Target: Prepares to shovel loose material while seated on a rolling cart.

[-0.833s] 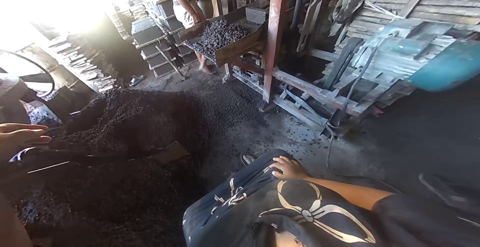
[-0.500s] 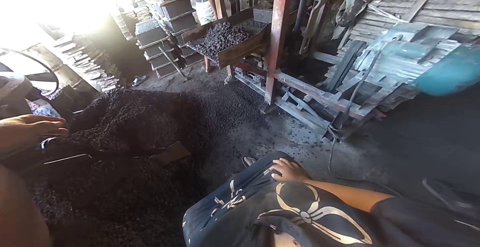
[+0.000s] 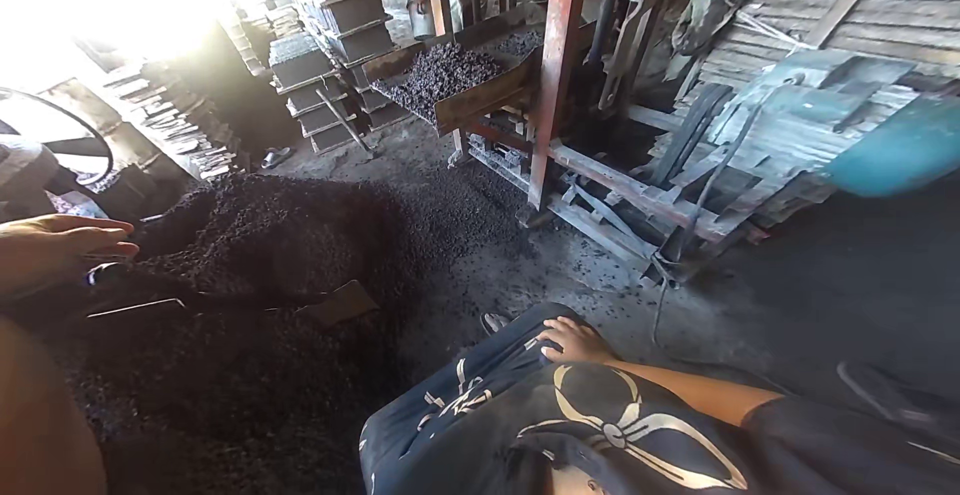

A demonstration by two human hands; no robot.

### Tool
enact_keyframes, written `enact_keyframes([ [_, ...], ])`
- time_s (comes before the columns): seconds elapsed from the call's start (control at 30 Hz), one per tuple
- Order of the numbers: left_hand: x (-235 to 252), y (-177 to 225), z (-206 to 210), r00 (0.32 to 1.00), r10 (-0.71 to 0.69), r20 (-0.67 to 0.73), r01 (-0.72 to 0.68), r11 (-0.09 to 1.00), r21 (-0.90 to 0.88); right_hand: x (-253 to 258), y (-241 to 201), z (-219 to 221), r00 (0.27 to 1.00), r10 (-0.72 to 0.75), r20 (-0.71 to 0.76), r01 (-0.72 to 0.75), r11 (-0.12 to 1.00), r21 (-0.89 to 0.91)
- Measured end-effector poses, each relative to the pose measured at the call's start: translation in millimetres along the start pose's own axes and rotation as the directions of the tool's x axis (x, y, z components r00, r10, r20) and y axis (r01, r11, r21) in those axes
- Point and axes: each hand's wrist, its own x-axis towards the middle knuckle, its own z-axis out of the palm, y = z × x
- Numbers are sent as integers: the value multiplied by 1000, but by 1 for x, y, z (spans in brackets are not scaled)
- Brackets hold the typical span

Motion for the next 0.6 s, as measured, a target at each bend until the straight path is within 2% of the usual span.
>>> enact_keyframes([
  [0.03,-16,7,6,999,50,-21,-50,999,2,1,1,1,1000,-2,2,2,1000,-7],
  [0.07,-40,21,19,991,90,-96,-91,996,-8,2,1,1,1000,-5,3,5,1000,-10],
  [0.1,-67,41,39,968,100,-230,-109,994,-26,3,1,0,1000,-9,5,10,1000,-12],
  [0.17,-94,60,56,934,122,-335,-136,991,-17,0,-3,-2,1000,-7,-2,7,1000,-25],
  [0.23,-95,59,54,940,143,-310,-150,989,3,-5,-9,-6,1000,4,7,-4,1000,-23],
  [0.33,-107,83,55,961,38,-276,-52,998,-44,-8,-10,-6,1000,3,-8,-3,1000,-19],
  [0.4,-117,92,59,959,40,-281,-59,997,-59,-7,-7,-3,1000,-1,-31,1,1000,-19],
  [0.6,-108,83,57,959,44,-281,-54,998,-30,-12,-14,-11,1000,16,-1,-16,1000,-20],
])
